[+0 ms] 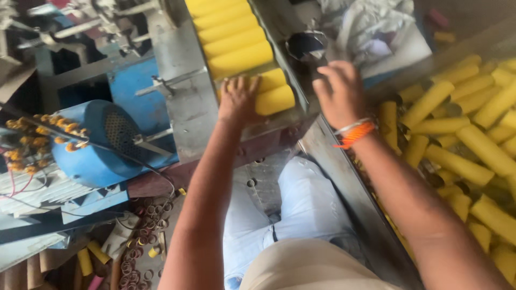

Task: The person repeatedly picks yellow cylindrical objects from a metal bin and places them onto a conveyor belt. The person handles the cylinders one at a time, moving them from a pile to the belt.

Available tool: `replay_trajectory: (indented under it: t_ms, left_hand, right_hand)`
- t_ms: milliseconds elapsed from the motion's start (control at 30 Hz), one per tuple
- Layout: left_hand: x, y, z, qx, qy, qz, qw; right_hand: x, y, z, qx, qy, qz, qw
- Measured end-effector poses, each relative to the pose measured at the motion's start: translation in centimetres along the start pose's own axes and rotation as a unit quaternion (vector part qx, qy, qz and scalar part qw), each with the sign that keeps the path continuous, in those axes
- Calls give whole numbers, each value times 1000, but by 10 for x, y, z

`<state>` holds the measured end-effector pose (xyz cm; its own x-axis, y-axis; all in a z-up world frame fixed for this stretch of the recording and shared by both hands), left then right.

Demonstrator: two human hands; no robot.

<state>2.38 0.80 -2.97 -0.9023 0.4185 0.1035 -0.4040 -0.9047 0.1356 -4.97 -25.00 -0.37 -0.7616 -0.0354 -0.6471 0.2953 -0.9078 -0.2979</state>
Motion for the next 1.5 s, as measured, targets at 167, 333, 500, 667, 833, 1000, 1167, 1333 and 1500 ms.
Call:
replay_trajectory:
  t_ms: [167, 333, 500, 667, 833, 1000, 1167, 1333, 1500]
  left_hand:
    - [-8, -3, 2, -23, 4, 17, 1000]
    - [-3, 45, 16, 141, 208, -89, 964]
    - [7, 163, 1, 334, 169, -213, 903]
    - [15, 256, -26, 253, -57, -236, 936]
    - [12, 253, -26, 279, -31, -189, 941]
    - [13, 253, -22, 271, -70, -172, 944]
    - [10, 253, -23, 295, 5, -243, 924]
    - [12, 250, -29, 288, -24, -240, 927]
    - [11, 251, -25, 291, -2, -238, 927]
  right_hand:
    - [88, 104, 58, -17, -66, -128, 989]
    - [232, 219, 76, 40, -257, -443, 858]
    - [337, 264, 43, 89, -328, -490, 803]
    - [337, 266, -9, 220, -195, -306, 906]
    - [302, 288, -44, 270, -324, -351, 836]
    - [299, 323, -80, 252, -335, -371, 829]
    - [331, 338, -62, -100, 117, -495, 855]
    - [315, 414, -20, 212, -306, -243, 896]
    - [295, 421, -30, 264, -557, -171, 768]
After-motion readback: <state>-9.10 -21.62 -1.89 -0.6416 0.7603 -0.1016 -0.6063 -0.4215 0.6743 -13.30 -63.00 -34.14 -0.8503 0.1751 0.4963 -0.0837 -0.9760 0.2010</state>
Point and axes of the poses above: each hand's wrist, its own x-axis away from the middle knuckle, its own z-axis out of the back of the hand, y = z × x, the point moved 1 cm from there along -x, towards the middle knuckle, and after that the axes turned 11 degrees about x, right-handed, at the moved point
